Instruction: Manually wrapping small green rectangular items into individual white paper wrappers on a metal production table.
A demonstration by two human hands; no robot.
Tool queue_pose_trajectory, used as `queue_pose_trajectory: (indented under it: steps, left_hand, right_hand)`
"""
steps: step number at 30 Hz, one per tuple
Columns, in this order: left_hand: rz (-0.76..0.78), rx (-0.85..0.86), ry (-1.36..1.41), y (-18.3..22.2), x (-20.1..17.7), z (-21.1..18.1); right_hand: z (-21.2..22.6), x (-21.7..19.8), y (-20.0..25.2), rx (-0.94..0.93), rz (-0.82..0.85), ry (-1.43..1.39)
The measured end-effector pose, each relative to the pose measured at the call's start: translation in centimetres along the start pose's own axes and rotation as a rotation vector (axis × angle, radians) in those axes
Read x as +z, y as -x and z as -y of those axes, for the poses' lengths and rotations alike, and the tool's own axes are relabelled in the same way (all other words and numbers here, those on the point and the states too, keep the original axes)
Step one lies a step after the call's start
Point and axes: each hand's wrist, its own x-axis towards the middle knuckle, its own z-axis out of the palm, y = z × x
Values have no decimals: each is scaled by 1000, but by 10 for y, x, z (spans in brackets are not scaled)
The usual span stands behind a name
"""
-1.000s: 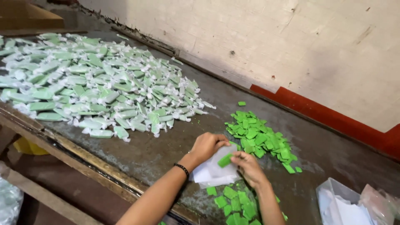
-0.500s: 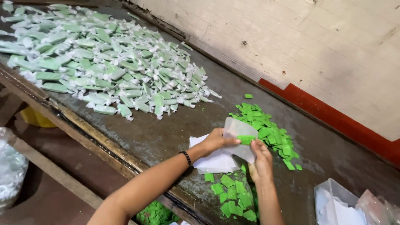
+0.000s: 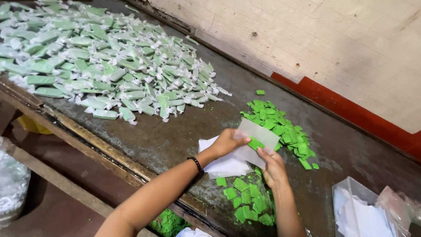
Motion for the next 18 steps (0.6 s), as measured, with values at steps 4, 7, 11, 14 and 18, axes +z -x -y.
queue_pose_trajectory:
  steps: [4, 7, 11, 14, 18]
  left_hand:
    - [-33, 18, -136, -1, -1, -6]
    - [-26, 59, -220, -4, -3, -2]
    - [0, 63, -261, -1, -3, -5]
    - [7, 44, -255, -4, -2, -2]
    - [-4, 41, -283, -3, -2, -3]
  right_hand:
    - [0, 1, 1, 15, -13, 45]
    - [1, 2, 0, 14, -17, 38]
    - [5, 9, 8, 14, -23, 111]
    - [7, 9, 9, 0, -23, 122]
    - [18, 19, 17, -22, 0, 80]
